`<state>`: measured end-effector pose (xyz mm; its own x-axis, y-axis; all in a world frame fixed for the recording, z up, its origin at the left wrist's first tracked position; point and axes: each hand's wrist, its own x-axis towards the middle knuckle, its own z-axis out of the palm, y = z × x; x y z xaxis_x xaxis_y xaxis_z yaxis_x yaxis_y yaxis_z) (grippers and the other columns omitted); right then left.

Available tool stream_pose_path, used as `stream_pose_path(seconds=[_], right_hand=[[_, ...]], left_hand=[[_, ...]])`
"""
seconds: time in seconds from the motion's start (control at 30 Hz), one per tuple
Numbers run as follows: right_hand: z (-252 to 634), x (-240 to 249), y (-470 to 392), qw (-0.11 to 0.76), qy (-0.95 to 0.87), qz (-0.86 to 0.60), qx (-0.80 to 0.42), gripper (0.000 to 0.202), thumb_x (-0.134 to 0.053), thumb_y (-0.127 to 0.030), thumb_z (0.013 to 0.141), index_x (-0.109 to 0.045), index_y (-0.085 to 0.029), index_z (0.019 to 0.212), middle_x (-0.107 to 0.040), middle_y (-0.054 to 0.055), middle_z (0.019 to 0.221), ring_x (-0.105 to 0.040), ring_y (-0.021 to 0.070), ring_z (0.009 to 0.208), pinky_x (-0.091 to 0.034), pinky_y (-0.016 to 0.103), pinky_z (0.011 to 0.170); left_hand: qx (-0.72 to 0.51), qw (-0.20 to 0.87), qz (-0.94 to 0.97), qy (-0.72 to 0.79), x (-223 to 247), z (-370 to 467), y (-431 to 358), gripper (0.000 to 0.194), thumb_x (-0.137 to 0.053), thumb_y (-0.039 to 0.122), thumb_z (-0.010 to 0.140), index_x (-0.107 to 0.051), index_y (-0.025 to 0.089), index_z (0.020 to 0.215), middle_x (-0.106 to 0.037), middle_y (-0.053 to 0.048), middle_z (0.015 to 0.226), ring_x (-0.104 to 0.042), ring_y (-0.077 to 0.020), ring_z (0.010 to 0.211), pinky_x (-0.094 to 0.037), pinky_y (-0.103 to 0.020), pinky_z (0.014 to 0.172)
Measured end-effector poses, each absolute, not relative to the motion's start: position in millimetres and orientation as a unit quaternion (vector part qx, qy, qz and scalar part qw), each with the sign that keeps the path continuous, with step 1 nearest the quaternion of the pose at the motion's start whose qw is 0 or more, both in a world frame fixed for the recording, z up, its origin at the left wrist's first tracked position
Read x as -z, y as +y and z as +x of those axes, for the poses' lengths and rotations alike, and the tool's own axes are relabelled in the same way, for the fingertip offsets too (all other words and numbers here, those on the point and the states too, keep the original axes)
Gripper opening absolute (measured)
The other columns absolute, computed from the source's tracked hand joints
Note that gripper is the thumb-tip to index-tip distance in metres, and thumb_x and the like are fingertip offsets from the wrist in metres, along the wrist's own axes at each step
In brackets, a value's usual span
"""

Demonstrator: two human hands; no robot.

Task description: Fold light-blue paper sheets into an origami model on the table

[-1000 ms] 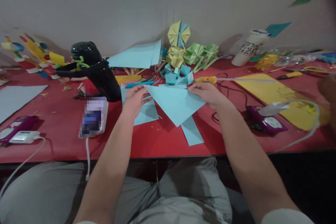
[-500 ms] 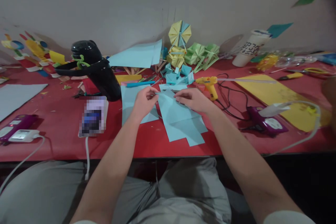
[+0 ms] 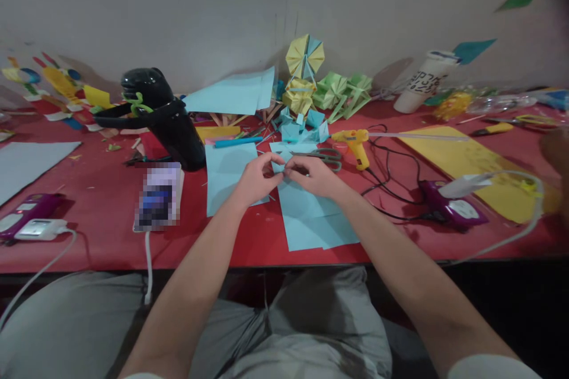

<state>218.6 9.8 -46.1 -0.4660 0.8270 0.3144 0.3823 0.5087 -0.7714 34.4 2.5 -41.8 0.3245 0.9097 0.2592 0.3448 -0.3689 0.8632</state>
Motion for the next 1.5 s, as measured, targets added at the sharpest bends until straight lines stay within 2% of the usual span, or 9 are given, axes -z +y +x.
stream_pose_path(seconds=[0.1, 0.2, 0.4, 0.6, 0.83, 1.0, 1.37, 1.5], right_hand=[[219, 45, 9, 0.351, -0.801, -0.371, -0.311, 0.011, -0.051, -0.023, 0.081, -0.057, -0.017, 0.075, -0.057, 0.0, 0.069, -0.047, 0.0114, 0.063, -0.037, 0.025, 0.061], [220, 44, 8, 0.346, -0.811, -0.361, -0.304, 0.011, -0.05, -0.023, 0.081, -0.056, -0.017, 0.074, -0.054, 0.0, 0.067, -0.046, 0.0111, 0.063, -0.037, 0.025, 0.061], [221, 45, 9, 0.332, -0.818, -0.36, -0.301, 0.008, -0.05, -0.021, 0.078, -0.053, -0.017, 0.072, -0.052, -0.002, 0.065, -0.044, 0.01, 0.06, -0.036, 0.024, 0.06], [223, 41, 10, 0.33, -0.811, -0.373, -0.308, 0.008, -0.049, -0.02, 0.074, -0.053, -0.017, 0.068, -0.05, -0.002, 0.063, -0.043, 0.0098, 0.059, -0.034, 0.024, 0.059], [243, 33, 12, 0.24, -0.795, -0.409, -0.379, 0.013, -0.052, -0.028, 0.072, -0.054, -0.017, 0.066, -0.047, -0.002, 0.061, -0.039, 0.0105, 0.058, -0.031, 0.026, 0.056], [256, 28, 15, 0.172, -0.784, -0.408, -0.435, 0.014, -0.052, -0.03, 0.07, -0.056, -0.017, 0.067, -0.047, -0.002, 0.063, -0.04, 0.0114, 0.06, -0.032, 0.027, 0.057], [278, 24, 16, 0.098, -0.787, -0.449, -0.412, 0.014, -0.054, -0.028, 0.072, -0.056, -0.019, 0.063, -0.046, -0.003, 0.057, -0.039, 0.0101, 0.055, -0.032, 0.027, 0.055], [291, 26, 19, 0.117, -0.794, -0.475, -0.361, 0.017, -0.058, -0.029, 0.071, -0.058, -0.018, 0.058, -0.051, -0.001, 0.057, -0.043, 0.011, 0.054, -0.034, 0.027, 0.053]], left_hand=[[-0.383, 0.364, 0.731, 0.433, 42, 35, 2, 0.018, -0.061, 0.017, 0.075, -0.06, 0.019, 0.093, -0.049, 0.004, 0.065, -0.047, -0.009, 0.058, -0.041, -0.022, 0.057], [-0.383, 0.372, 0.724, 0.437, 40, 36, 3, 0.008, -0.058, 0.023, 0.08, -0.06, 0.017, 0.085, -0.055, 0.002, 0.068, -0.051, -0.0101, 0.062, -0.043, -0.024, 0.061], [-0.384, 0.33, 0.727, 0.464, 42, 37, 5, 0.01, -0.058, 0.025, 0.082, -0.062, 0.018, 0.077, -0.055, 0.002, 0.062, -0.048, -0.0112, 0.059, -0.039, -0.025, 0.059], [-0.443, 0.268, 0.7, 0.492, 39, 29, 7, 0.009, -0.056, 0.021, 0.082, -0.06, 0.018, 0.075, -0.057, 0.002, 0.063, -0.046, -0.0105, 0.057, -0.037, -0.025, 0.058], [-0.489, 0.229, 0.65, 0.535, 34, 12, 14, 0.009, -0.056, 0.022, 0.082, -0.06, 0.018, 0.075, -0.064, -0.002, 0.073, -0.055, -0.0134, 0.066, -0.043, -0.026, 0.062], [-0.469, 0.203, 0.662, 0.548, 34, 11, 13, 0.009, -0.056, 0.021, 0.082, -0.061, 0.019, 0.076, -0.064, -0.001, 0.071, -0.054, -0.0128, 0.061, -0.044, -0.027, 0.064], [-0.471, 0.1, 0.643, 0.596, 35, -6, 19, 0.008, -0.056, 0.019, 0.081, -0.061, 0.019, 0.076, -0.062, 0.001, 0.069, -0.053, -0.0124, 0.062, -0.042, -0.026, 0.066], [-0.501, 0.073, 0.623, 0.596, 35, -11, 21, 0.007, -0.055, 0.018, 0.081, -0.061, 0.019, 0.077, -0.062, 0.0, 0.069, -0.052, -0.0122, 0.062, -0.041, -0.026, 0.064]])
